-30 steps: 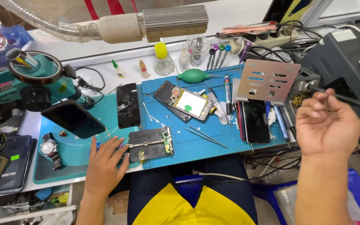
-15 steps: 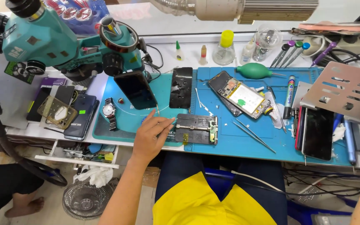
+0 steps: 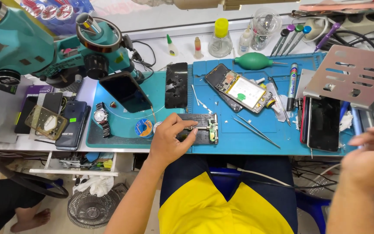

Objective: A person searches for a specific component in a parts organizer and then uses a precision tool to work on a mobile phone motherboard.

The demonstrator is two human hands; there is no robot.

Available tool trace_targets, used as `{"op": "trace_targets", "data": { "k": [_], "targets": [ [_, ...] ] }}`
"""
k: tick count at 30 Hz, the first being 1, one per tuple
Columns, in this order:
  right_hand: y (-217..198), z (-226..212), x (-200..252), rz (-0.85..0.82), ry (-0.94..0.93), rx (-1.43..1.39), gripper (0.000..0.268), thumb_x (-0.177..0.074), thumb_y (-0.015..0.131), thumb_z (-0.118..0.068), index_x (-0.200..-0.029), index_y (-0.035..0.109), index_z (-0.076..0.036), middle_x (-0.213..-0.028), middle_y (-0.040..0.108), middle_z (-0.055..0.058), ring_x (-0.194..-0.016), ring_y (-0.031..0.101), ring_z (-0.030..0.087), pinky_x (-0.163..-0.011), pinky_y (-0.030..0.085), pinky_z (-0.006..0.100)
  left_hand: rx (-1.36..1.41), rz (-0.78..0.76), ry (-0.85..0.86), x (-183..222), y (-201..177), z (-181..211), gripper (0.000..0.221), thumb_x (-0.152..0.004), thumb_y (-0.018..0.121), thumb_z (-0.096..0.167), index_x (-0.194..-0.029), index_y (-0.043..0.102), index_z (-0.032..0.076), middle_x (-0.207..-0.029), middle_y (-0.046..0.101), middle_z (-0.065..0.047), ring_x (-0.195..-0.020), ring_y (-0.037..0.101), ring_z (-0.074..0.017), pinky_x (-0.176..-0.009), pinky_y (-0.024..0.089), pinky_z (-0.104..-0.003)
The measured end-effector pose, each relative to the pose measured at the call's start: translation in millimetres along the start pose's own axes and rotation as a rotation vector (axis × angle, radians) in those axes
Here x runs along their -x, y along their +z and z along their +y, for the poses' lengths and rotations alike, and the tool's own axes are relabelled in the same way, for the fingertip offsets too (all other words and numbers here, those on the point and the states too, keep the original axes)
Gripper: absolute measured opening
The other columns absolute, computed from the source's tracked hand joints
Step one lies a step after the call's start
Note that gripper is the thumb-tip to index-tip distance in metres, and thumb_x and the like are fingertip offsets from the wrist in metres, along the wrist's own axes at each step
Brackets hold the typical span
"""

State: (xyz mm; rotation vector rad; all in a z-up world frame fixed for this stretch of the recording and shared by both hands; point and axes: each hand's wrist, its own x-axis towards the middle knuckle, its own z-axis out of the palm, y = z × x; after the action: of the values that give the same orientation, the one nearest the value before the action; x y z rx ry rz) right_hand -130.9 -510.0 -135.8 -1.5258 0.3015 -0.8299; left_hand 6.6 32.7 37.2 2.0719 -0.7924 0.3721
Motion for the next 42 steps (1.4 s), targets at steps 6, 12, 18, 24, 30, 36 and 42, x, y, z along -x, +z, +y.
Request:
{"op": "trace_targets", "data": {
  "k": [6, 12, 18, 24, 30, 36, 42],
  "targets": [
    [237, -145, 93, -0.122, -0.070, -0.255, 0.024, -0.105, 0.057, 0.004, -0.129, 0.055, 0.008, -0.101, 0.070, 0.035, -0.074, 0.074, 0.034, -0.063, 0.064, 0.041, -0.053, -0.087, -0.027, 3, 11, -3, 0.023, -0.101, 0.060, 0.019, -0.109, 0.078, 0.008, -0.072, 0.047, -0.001, -0.056, 0.054, -0.0197, -0.053, 0.050, -0.030],
    [284, -105, 97, -0.262, 0.131, -0.356, 0.017, -0.106, 0.056, -0.005, -0.107, 0.060, 0.011, -0.085, 0.072, 0.031, -0.063, 0.075, 0.032, -0.055, 0.067, 0.040, -0.101, -0.095, 0.026, 4, 23, -4, 0.023, -0.103, 0.056, 0.006, -0.115, 0.076, 0.001, -0.078, 0.053, -0.006, -0.066, 0.062, -0.0250, -0.060, 0.053, -0.031],
    [295, -91, 96, -0.353, 0.095, -0.282, 0.019, -0.106, 0.054, -0.005, -0.095, 0.061, 0.009, -0.077, 0.072, 0.027, -0.053, 0.072, 0.026, -0.046, 0.065, 0.036, -0.089, -0.010, 0.004, 2, 29, -4, 0.009, -0.095, 0.072, 0.009, -0.098, 0.080, 0.009, -0.071, 0.060, -0.002, -0.065, 0.062, -0.0153, -0.060, 0.053, -0.025],
    [296, -91, 95, -0.391, 0.141, -0.238, 0.016, -0.106, 0.055, -0.003, -0.094, 0.061, 0.007, -0.075, 0.072, 0.024, -0.053, 0.071, 0.022, -0.049, 0.064, 0.033, -0.117, -0.033, 0.019, -1, 31, -1, 0.008, -0.095, 0.071, 0.010, -0.094, 0.078, 0.006, -0.071, 0.060, -0.004, -0.068, 0.064, -0.0195, -0.063, 0.055, -0.029],
    [299, -108, 97, -0.383, 0.148, -0.280, 0.014, -0.105, 0.055, -0.003, -0.102, 0.060, 0.009, -0.081, 0.072, 0.026, -0.059, 0.073, 0.024, -0.054, 0.066, 0.035, -0.148, 0.012, 0.037, 6, 40, -6, 0.013, -0.090, 0.078, 0.020, -0.095, 0.076, 0.008, -0.070, 0.052, -0.002, -0.067, 0.061, -0.0196, -0.064, 0.054, -0.030],
    [300, -118, 102, -0.420, 0.072, -0.204, 0.020, -0.108, 0.048, -0.002, -0.114, 0.064, 0.008, -0.097, 0.076, 0.026, -0.080, 0.077, 0.027, -0.073, 0.067, 0.038, -0.160, -0.159, 0.034, -4, 21, 19, 0.062, -0.077, 0.088, 0.040, -0.125, 0.067, 0.007, -0.118, 0.063, -0.016, -0.096, 0.057, -0.0308, -0.083, 0.048, -0.041],
    [295, -138, 97, -0.535, -0.107, 0.062, 0.020, -0.089, 0.070, 0.007, -0.107, 0.066, 0.000, -0.104, 0.078, 0.017, -0.085, 0.079, 0.026, -0.074, 0.065, 0.037, -0.297, -0.391, -0.054, -16, -3, 5, 0.089, -0.062, 0.094, 0.039, -0.139, 0.062, 0.008, -0.129, 0.069, -0.016, -0.102, 0.054, -0.0286, -0.088, 0.043, -0.041]
  ]
}}
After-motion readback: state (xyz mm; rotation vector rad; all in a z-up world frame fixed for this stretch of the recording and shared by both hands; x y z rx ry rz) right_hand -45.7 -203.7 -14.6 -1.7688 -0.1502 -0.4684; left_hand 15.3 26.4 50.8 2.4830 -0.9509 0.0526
